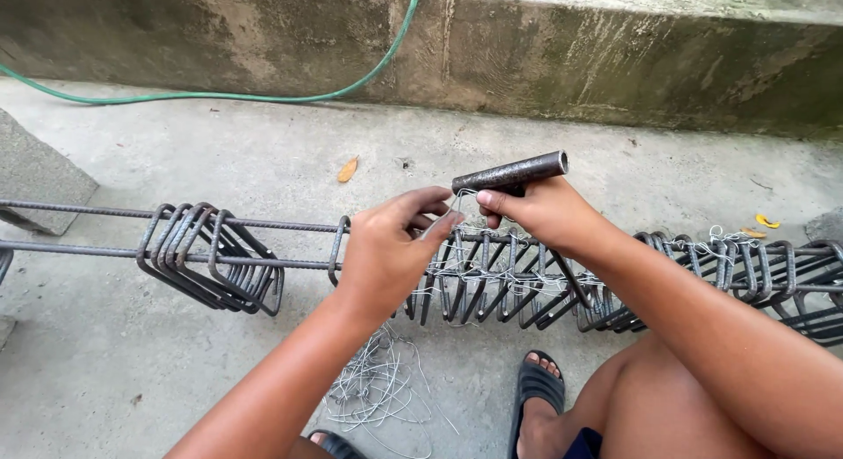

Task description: Tying rebar intersections with wire using a manual twisting tool

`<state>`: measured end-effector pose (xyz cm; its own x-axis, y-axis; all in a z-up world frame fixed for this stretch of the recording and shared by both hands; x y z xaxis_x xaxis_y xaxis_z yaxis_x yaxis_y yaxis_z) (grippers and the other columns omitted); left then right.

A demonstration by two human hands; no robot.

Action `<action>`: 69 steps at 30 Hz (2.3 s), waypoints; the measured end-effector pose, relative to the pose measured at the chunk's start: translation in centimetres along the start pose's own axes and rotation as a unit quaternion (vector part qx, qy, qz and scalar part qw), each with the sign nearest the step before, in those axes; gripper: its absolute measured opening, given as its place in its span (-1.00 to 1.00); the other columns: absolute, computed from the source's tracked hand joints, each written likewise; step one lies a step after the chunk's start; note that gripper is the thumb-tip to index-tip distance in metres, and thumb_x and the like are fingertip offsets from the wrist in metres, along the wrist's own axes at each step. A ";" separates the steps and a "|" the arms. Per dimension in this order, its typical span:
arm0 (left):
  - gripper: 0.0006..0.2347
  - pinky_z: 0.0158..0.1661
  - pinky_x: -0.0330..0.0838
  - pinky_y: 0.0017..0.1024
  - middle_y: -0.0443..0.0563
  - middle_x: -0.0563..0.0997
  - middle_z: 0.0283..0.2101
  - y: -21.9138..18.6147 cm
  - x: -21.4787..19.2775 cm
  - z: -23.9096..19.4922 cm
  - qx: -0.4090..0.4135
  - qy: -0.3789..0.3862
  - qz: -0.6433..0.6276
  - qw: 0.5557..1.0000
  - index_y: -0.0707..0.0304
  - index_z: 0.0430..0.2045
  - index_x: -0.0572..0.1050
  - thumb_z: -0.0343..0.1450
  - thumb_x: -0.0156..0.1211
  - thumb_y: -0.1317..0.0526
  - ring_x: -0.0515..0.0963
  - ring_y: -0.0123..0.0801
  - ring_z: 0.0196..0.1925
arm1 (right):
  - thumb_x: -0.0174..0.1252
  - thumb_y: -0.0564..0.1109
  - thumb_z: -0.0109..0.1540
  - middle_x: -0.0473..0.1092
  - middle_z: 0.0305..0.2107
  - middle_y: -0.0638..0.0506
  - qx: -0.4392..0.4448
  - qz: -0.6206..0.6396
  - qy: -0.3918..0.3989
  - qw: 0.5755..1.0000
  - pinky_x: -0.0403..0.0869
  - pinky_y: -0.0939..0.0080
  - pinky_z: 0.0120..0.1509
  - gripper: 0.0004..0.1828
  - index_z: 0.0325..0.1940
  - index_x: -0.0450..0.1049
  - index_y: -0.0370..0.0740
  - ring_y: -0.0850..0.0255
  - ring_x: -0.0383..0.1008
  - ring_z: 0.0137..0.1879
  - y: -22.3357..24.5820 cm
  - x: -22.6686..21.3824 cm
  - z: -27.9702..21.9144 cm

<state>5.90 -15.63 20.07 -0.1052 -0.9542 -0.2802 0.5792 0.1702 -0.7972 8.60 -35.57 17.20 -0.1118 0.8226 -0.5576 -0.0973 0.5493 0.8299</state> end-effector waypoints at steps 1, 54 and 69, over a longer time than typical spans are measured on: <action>-0.82 -0.41 0.58 -0.47 0.18 0.74 -0.30 -0.2 0.1 0.0 0.000 -0.001 0.001 1.000 0.33 -0.16 0.63 0.40 0.34 0.29 0.75 -0.26 -0.38 | 0.18 0.00 0.30 0.50 -0.65 0.07 0.000 0.000 0.001 1.000 0.22 0.34 -0.35 -0.72 -0.41 0.65 -0.15 0.32 0.26 -0.52 0.0 0.3 0.0; -0.81 -0.30 0.51 -0.46 -0.07 0.72 -0.43 25.7 -9.7 1.5 -0.319 0.149 0.191 0.916 0.26 -0.30 0.68 0.44 0.19 0.17 0.63 -0.41 -0.46 | 0.22 0.01 -0.03 0.56 -0.69 -0.11 -0.008 0.070 0.026 0.997 0.43 0.36 -0.77 -0.44 -0.01 0.55 -0.32 0.30 0.42 -0.73 -5.1 -2.4 -0.4; -0.70 -0.15 0.50 -0.31 -0.08 0.67 -0.50 31.4 -7.8 1.5 -0.406 0.140 0.232 0.873 0.18 -0.49 0.66 0.52 -0.01 0.12 0.63 -0.27 -0.32 | 0.08 0.14 0.51 0.13 -0.72 0.46 -0.178 0.377 0.110 0.902 -0.07 0.53 -0.54 -0.81 0.14 0.51 0.18 0.60 -0.09 -0.64 10.0 2.9 5.1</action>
<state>26.09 -3.16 -1.96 -0.2714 -0.6578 -0.7026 -0.1388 0.7491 -0.6478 12.39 -26.97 24.00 -0.4693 0.8718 0.1405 -0.2187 -0.2689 0.9380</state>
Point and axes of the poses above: each hand's wrist, its own z-axis towards the middle knuckle, its own x-axis out of the palm, y = z × x, the point moved 7 cm from there along z, towards the middle knuckle
